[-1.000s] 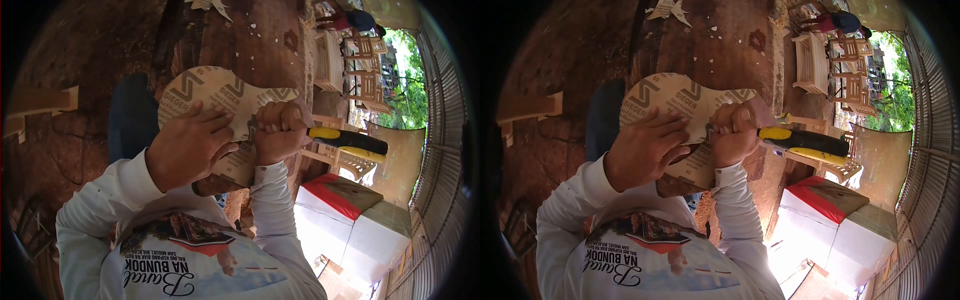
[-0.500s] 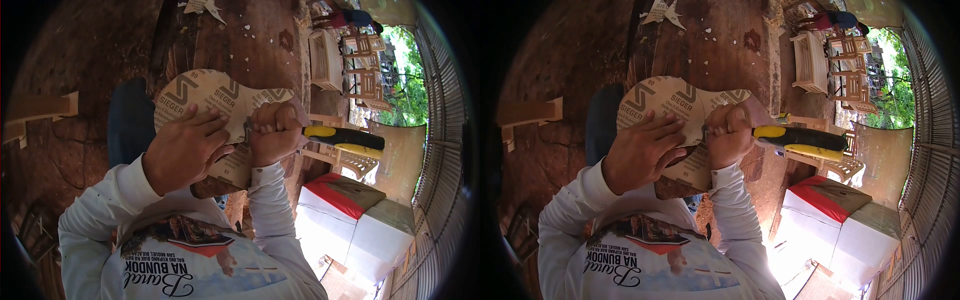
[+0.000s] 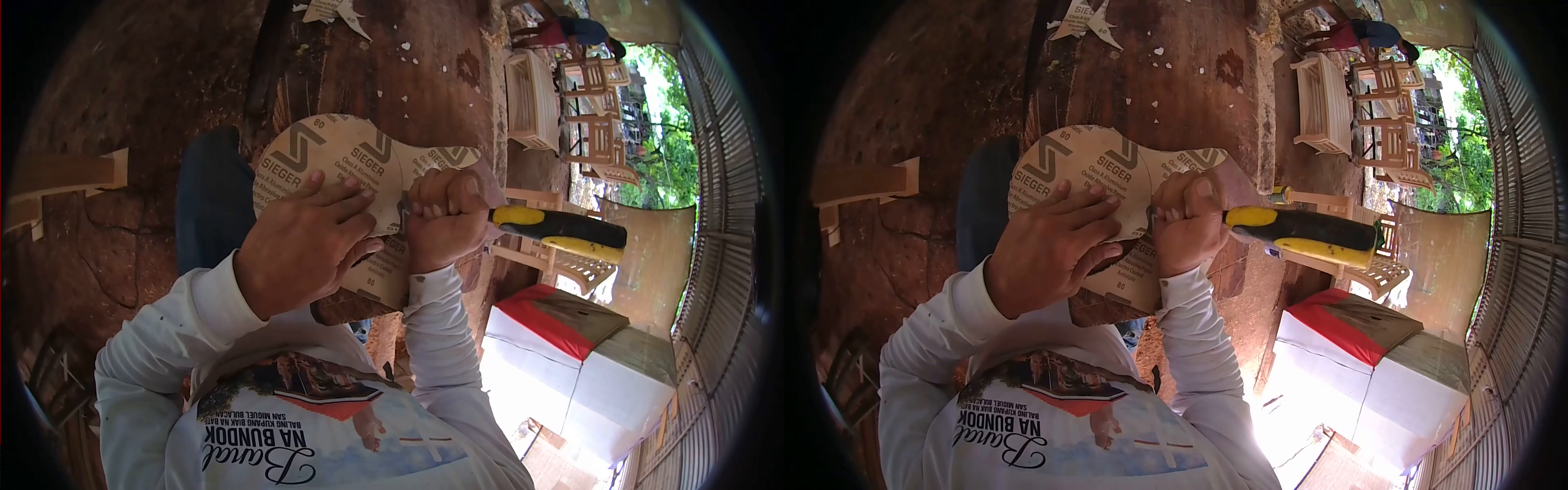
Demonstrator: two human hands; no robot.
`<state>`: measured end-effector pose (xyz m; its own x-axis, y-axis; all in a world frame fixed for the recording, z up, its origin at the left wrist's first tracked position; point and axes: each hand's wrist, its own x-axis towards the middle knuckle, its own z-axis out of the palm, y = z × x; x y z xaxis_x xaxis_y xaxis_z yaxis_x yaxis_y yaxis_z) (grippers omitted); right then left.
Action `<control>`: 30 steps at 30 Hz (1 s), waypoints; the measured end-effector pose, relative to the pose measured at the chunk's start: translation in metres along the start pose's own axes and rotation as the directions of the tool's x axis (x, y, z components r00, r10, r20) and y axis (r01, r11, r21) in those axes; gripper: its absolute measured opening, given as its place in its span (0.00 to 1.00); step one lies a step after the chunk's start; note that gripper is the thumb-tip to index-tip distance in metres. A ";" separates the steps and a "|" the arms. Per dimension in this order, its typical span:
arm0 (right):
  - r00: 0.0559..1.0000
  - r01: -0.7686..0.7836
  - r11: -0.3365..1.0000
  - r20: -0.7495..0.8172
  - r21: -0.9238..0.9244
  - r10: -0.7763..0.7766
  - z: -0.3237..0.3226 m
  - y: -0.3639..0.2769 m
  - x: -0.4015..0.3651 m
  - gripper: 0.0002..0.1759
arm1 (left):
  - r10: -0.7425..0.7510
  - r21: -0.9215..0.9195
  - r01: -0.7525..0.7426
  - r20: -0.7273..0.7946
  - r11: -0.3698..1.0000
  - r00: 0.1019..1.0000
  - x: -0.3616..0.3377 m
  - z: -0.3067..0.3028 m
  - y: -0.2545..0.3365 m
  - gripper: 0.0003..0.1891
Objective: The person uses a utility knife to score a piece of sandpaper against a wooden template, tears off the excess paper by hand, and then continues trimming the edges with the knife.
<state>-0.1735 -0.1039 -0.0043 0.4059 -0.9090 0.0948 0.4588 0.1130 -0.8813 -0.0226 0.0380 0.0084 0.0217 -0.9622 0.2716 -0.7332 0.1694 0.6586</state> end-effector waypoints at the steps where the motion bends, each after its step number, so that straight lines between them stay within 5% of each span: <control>1: 1.000 0.009 1.000 0.000 0.004 -0.009 0.000 0.001 0.000 0.20 | 0.000 -0.001 0.000 -0.002 1.000 1.000 0.000 0.000 0.000 0.14; 8: 0.999 0.031 0.985 -0.029 -0.171 -0.037 0.002 0.003 -0.002 0.20 | -0.009 -0.008 0.009 -0.001 1.000 1.000 0.001 0.000 0.000 0.14; 10: 0.985 0.111 0.861 -0.057 -0.497 -0.160 0.000 0.007 -0.002 0.20 | -0.010 -0.014 0.010 -0.006 1.000 1.000 0.001 -0.001 0.001 0.14; 12: 0.986 0.092 0.843 -0.073 -0.531 -0.153 0.002 0.006 -0.001 0.20 | -0.009 -0.018 0.009 -0.014 1.000 1.000 0.001 -0.001 0.001 0.14; 14: 0.996 -0.023 0.958 -0.084 -0.285 -0.001 0.007 0.000 0.001 0.20 | -0.013 -0.020 0.013 -0.022 1.000 1.000 0.000 -0.001 0.001 0.14; 17: 0.990 -0.030 0.959 -0.140 -0.281 -0.010 0.009 0.003 0.000 0.20 | -0.019 -0.018 0.018 -0.030 1.000 0.999 0.001 0.000 0.002 0.14; 19: 0.953 0.211 0.607 0.025 -0.767 -0.301 0.012 0.004 0.000 0.19 | -0.025 -0.014 0.025 -0.026 1.000 0.999 0.001 0.000 0.002 0.14; 21: 0.946 0.225 0.523 0.055 -0.822 -0.320 0.010 0.007 0.000 0.19 | -0.033 -0.009 0.033 -0.019 0.999 0.999 0.002 0.000 0.003 0.14; 22: 0.973 0.135 0.696 -0.037 -0.705 -0.226 0.005 0.010 -0.001 0.18 | -0.035 -0.006 0.035 -0.014 0.999 0.999 0.002 -0.001 0.004 0.14; 24: 0.980 0.123 0.751 -0.042 -0.648 -0.196 -0.004 0.014 -0.001 0.16 | -0.038 0.001 0.038 -0.015 0.999 0.999 0.002 -0.001 0.004 0.14; 25: 0.963 0.206 0.653 0.033 -0.729 -0.268 -0.008 0.015 0.000 0.14 | -0.039 0.003 0.039 -0.015 0.999 0.999 0.002 -0.001 0.004 0.14; 28: 0.989 0.138 0.750 0.044 -0.647 -0.144 -0.028 0.015 -0.002 0.08 | -0.042 0.004 0.042 -0.019 0.999 0.999 0.000 0.001 0.003 0.14; 30: 0.981 0.169 0.636 0.069 -0.753 -0.179 -0.035 0.018 -0.006 0.05 | -0.041 0.001 0.041 -0.020 0.999 0.999 0.001 0.000 0.003 0.14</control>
<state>-0.1958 -0.1109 -0.0367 0.3710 -0.8845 0.2828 -0.2347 -0.3839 -0.8930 -0.0245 0.0379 0.0107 0.0655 -0.9638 0.2586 -0.7325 0.1296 0.6683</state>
